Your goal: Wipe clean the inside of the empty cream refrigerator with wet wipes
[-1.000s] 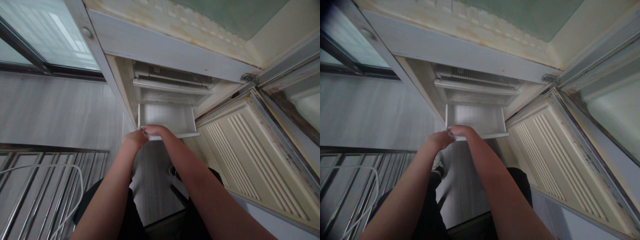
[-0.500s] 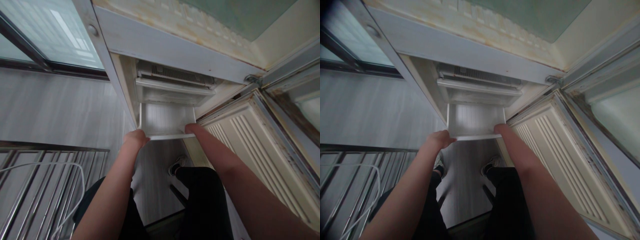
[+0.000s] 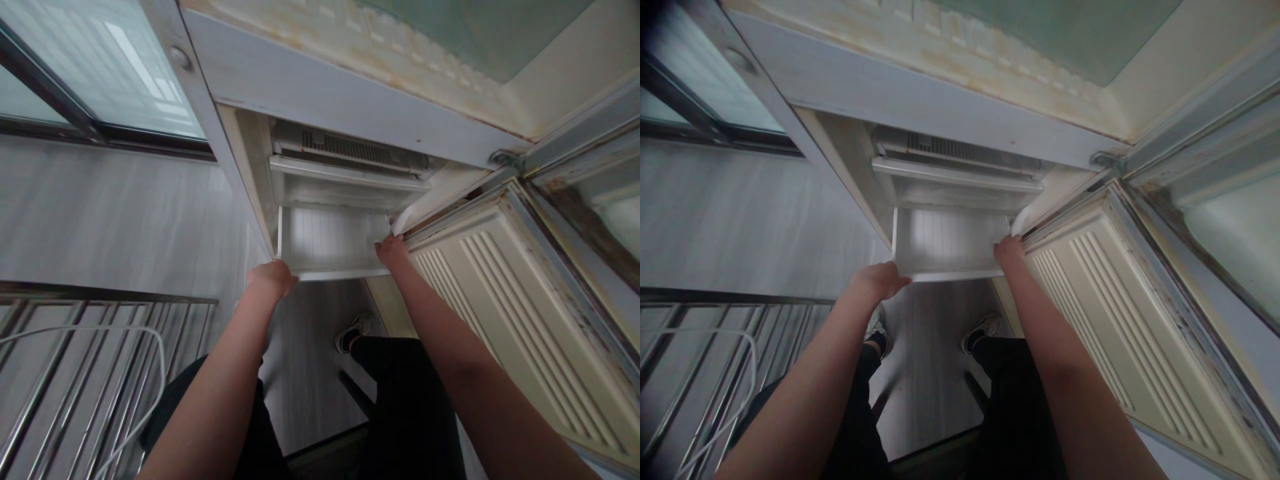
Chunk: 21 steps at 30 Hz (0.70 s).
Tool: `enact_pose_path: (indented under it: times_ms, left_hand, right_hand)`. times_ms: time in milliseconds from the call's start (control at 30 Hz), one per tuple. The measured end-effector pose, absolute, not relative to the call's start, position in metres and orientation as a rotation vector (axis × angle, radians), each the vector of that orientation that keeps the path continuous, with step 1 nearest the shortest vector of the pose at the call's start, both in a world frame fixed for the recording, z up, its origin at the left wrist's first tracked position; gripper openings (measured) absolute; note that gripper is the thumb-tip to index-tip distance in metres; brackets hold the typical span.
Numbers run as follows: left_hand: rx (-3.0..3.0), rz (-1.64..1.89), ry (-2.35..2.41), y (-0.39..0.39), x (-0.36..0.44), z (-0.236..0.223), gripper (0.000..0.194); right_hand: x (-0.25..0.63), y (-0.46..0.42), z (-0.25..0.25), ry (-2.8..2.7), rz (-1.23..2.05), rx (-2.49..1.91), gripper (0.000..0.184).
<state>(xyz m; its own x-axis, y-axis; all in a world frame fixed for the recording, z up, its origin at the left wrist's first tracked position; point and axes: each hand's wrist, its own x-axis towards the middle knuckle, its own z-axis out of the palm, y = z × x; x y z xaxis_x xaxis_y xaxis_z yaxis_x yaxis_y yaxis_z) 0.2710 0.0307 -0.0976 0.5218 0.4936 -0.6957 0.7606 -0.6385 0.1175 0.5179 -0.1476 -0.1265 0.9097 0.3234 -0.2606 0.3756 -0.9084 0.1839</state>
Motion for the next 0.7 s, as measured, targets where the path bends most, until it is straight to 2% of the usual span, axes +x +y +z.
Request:
enact_pose_path:
  times_ms: [67, 267, 500, 700]
  left_hand:
    - [2.348, -0.917, 1.040, 0.030, 0.271, -0.096, 0.063]
    - [2.336, -0.937, 1.039, 0.031, 0.273, -0.091, 0.061]
    - [2.339, -0.938, 1.059, 0.031, 0.272, -0.092, 0.063]
    - [2.331, -0.932, 1.068, 0.029, 0.272, -0.088, 0.059]
  right_hand:
    - [0.525, -0.138, -0.130, 0.547, -0.291, 2.820, 0.043]
    - [0.548, -0.127, -0.135, 0.668, -0.130, 2.777, 0.047]
    - [0.557, -0.117, -0.146, 0.546, -0.119, 2.834, 0.046]
    - [0.536, -0.118, -0.134, 0.626, -0.146, 2.410, 0.056]
